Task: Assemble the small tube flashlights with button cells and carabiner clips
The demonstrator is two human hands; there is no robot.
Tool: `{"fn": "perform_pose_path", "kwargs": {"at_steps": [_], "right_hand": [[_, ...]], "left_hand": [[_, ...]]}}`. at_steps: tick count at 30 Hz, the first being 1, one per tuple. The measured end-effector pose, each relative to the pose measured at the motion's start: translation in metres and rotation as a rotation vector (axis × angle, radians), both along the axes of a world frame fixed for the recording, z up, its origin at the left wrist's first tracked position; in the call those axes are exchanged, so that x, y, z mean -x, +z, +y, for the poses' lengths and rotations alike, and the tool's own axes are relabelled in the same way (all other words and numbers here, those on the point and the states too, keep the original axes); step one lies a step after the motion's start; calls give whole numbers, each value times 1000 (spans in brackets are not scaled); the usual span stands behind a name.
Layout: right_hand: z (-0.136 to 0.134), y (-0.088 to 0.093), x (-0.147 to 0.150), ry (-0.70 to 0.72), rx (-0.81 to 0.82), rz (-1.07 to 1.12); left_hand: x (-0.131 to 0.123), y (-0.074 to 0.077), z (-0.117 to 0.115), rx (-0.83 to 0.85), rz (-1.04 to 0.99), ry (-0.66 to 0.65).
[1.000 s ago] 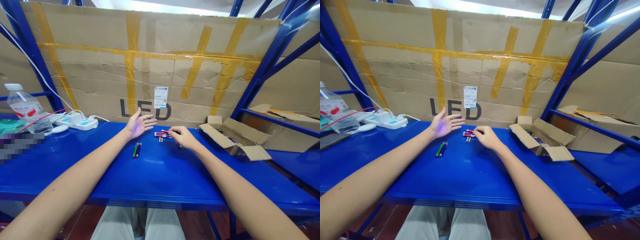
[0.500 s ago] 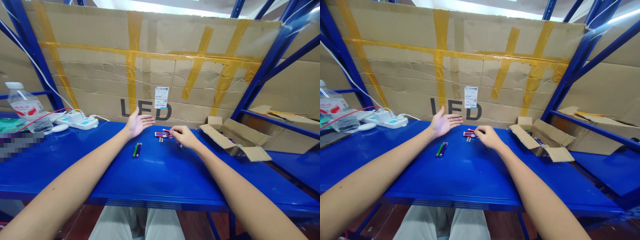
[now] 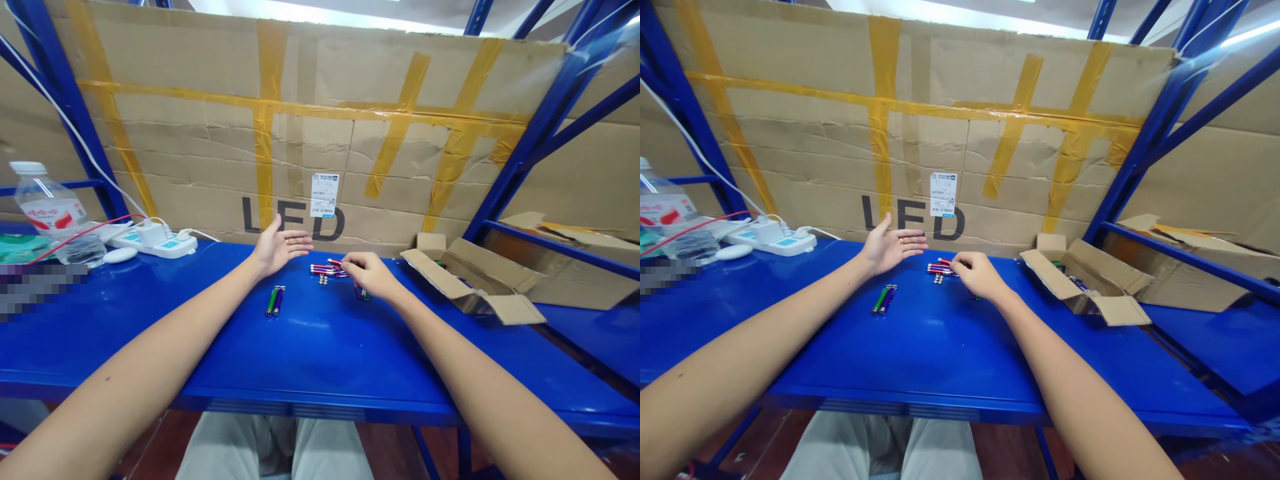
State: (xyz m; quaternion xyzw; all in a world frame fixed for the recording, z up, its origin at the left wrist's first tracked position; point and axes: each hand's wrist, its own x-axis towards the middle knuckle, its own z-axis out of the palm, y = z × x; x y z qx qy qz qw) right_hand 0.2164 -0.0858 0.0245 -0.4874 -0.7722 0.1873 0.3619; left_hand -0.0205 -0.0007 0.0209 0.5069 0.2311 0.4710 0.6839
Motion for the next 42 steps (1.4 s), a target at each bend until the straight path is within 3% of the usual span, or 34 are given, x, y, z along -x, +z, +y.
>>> {"fn": "perform_pose_path", "kwargs": {"at_steps": [20,30,42], "right_hand": [[3,1,-1,-53,-40,40],[5,1,-5,-63,-63,51],[3,3,-3,-57,-45,42]], "left_hand": [[-6,-3,-4,0,64,-85],[-4,0,-6,60,-86,-208],[-6,4,-13,1,-33,-209]]}}
